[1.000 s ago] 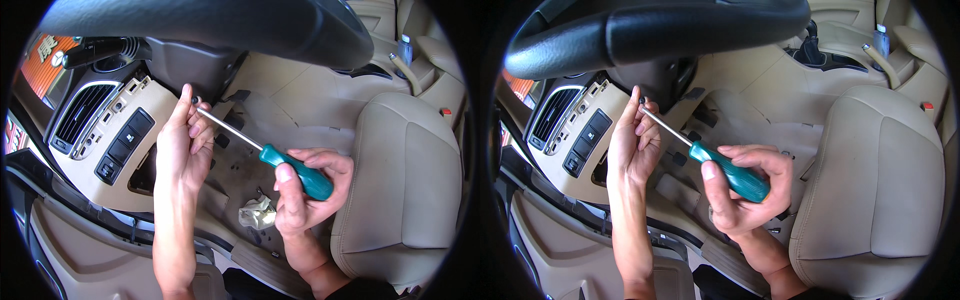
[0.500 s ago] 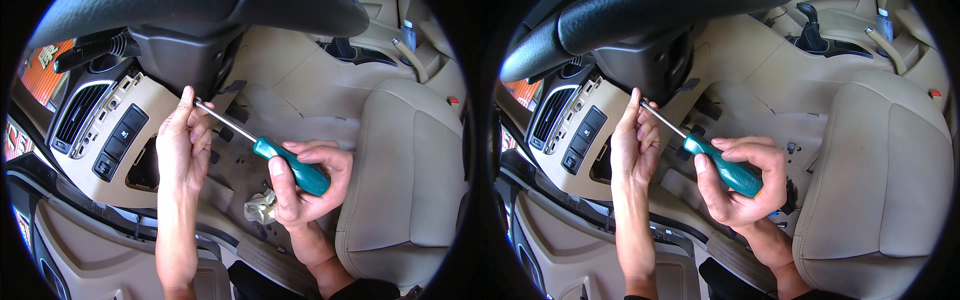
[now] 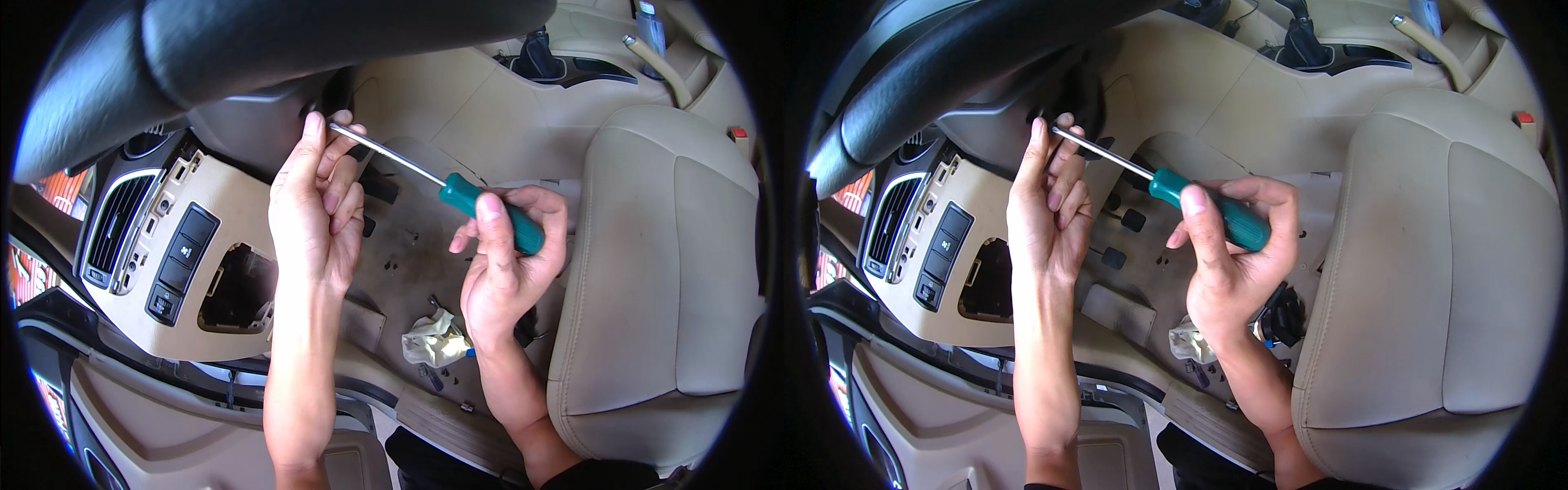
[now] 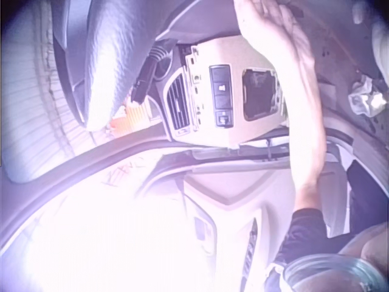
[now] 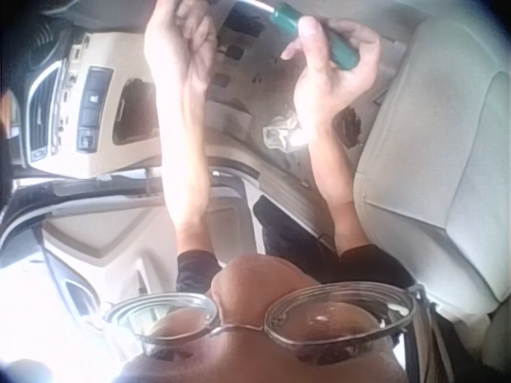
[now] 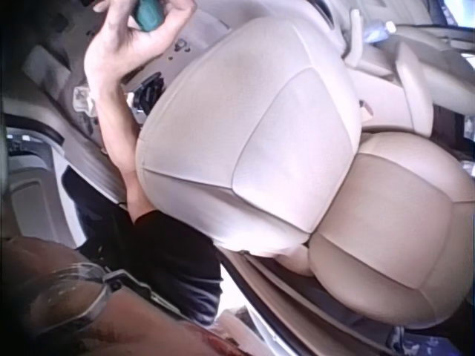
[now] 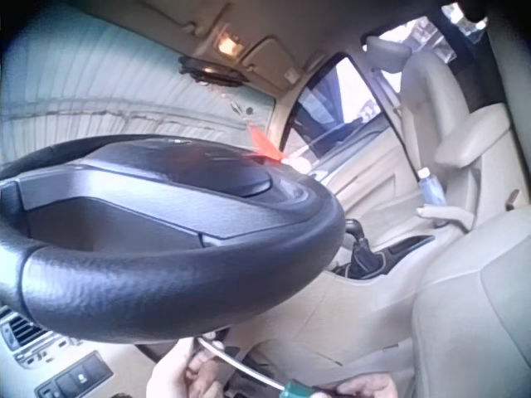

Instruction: The person removes screws from the steering column cover and dashboard trim using a screwdriver, then detaches the trim panel to expose internal components. The person handles the steering wheel, dashboard trim, and various fasteners during the process.

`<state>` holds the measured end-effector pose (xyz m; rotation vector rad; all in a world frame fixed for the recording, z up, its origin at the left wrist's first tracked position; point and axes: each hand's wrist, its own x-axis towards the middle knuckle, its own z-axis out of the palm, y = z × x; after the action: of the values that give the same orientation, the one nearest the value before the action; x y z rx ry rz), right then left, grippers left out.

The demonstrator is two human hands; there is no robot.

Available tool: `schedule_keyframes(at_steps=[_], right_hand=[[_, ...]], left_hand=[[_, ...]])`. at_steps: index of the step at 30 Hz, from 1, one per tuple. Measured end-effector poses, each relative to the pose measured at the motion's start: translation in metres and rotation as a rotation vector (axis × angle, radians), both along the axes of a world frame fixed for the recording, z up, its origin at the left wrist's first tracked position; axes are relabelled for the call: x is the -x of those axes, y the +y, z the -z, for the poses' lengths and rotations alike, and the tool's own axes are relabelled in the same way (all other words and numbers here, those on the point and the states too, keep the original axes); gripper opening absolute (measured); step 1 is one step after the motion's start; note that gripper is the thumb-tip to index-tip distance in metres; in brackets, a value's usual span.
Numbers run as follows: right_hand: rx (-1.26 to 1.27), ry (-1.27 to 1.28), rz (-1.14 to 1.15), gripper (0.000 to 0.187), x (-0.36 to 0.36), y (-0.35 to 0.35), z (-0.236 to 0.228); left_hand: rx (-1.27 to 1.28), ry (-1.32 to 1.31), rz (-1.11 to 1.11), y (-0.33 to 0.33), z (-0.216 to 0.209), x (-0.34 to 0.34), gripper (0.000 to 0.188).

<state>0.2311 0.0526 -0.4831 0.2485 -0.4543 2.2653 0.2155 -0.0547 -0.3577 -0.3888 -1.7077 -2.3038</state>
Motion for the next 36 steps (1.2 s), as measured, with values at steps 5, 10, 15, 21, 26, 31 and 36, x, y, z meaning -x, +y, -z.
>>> schedule_keyframes(at_steps=[5,10,15,21,26,31,36], right_hand=[[0.034,0.052,-0.031,0.029,0.008,-0.009,-0.002],[0.029,0.058,-0.031,0.031,0.011,-0.017,-0.007],[0.028,0.088,-0.048,0.031,0.012,-0.021,-0.008],[0.039,0.096,-0.058,0.032,0.011,-0.026,-0.009],[0.012,0.098,-0.038,0.031,0.010,-0.028,-0.008],[0.010,0.088,-0.034,0.032,0.008,-0.032,-0.013],[0.021,0.068,-0.005,0.027,0.008,-0.041,-0.024]], left_hand=[[-0.021,0.016,0.036,0.003,0.000,-0.003,0.038],[0.023,0.012,0.019,0.003,-0.003,-0.007,0.040],[0.015,0.015,0.008,0.005,-0.004,-0.006,0.040],[0.037,0.020,-0.034,0.007,-0.004,-0.009,0.037],[0.050,0.024,-0.056,0.008,-0.004,-0.010,0.035],[0.067,0.038,-0.098,0.009,-0.005,-0.010,0.033],[0.102,0.017,-0.097,0.010,-0.007,-0.011,0.034]])
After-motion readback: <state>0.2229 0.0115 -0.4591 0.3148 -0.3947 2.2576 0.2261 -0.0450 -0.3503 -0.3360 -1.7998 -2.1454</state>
